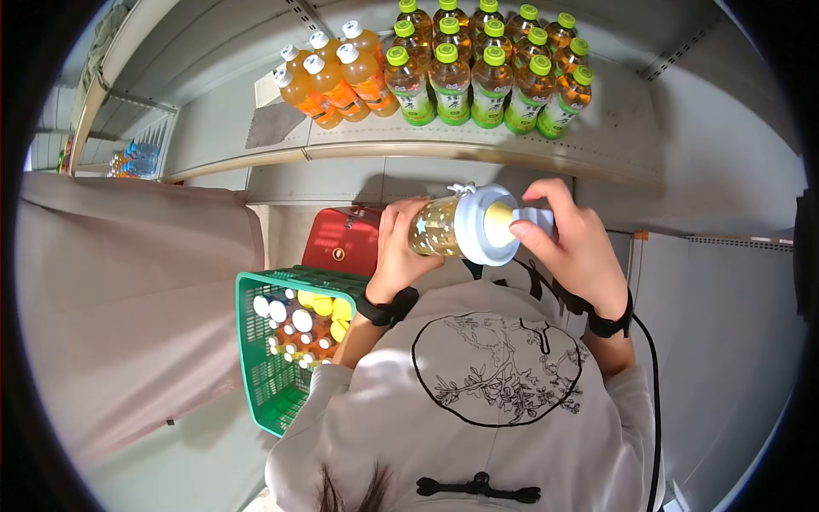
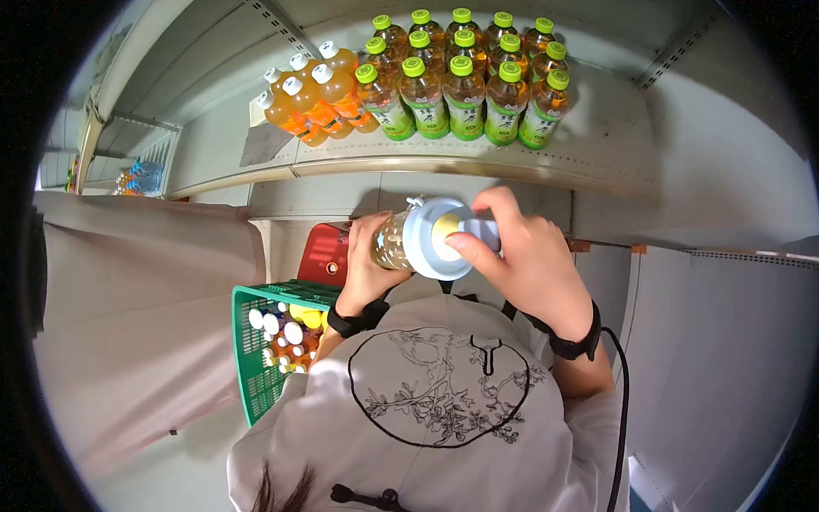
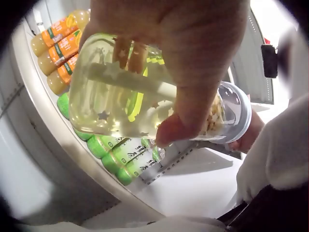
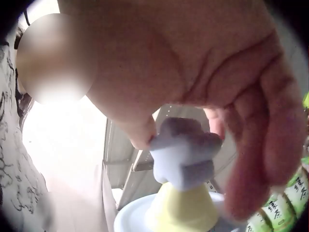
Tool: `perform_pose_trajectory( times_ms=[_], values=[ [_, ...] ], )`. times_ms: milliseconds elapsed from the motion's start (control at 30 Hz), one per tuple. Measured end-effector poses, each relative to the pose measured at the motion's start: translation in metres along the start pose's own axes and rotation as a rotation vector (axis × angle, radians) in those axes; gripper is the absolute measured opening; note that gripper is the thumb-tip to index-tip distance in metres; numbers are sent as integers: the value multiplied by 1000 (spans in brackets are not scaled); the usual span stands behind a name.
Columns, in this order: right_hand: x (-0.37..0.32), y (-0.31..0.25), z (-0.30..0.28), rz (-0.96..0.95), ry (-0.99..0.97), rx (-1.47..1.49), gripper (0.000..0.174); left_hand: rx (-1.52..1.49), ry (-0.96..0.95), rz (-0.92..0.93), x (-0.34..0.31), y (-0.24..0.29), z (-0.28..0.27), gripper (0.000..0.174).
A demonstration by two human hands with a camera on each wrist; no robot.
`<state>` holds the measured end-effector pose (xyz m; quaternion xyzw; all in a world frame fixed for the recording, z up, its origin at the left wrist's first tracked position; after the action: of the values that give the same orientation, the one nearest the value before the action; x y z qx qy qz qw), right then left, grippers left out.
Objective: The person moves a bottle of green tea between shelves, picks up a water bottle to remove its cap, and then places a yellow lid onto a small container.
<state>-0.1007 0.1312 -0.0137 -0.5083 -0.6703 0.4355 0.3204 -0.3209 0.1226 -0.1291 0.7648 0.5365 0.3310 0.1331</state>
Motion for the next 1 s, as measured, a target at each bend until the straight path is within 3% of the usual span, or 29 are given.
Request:
perform_pose_trajectory(
  times_ms=[33,133,500,567,633,700,800,833,1000],
  values=[
    [-3,1,-4,-5,-5,-4,33,0,8,-3,-1,5,2,76],
    [-9,-4,-16,-257,-110,35,26,-57,-18,-50,1,12,7,73],
    [-25,-3,-47,-618,-230,128,22,-139,13,-38,-6,14,13,75],
    [-28,-6,-57,-654,-37,380,19,-183,27,-74,-9,10,11,76],
    [-25,3,-68,-654,48,384,12,-210,90,-95,-12,6,4,77],
    [-20,9,-71,-621,167,397,16,-152,159,-63,-10,10,-9,78],
    [-20,22,-71,-520,239,449,19,-364,136,-450,-27,4,-19,65],
    [-18,25,-71,-490,300,463,19,-72,312,42,6,37,-54,60],
    [-15,31,-73,-461,387,367,24,-136,381,175,20,51,-81,57]
  ],
)
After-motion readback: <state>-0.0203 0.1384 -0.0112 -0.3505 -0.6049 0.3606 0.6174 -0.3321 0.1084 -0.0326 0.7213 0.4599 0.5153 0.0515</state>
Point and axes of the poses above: each hand's wrist, its own x-axis towards the middle knuckle, its own z-axis out of the palm, y = z × x, the point moved 2 cm from there along x, towards the middle knuckle, and after that the axes turned 13 degrees about x, right-handed, at the moved point
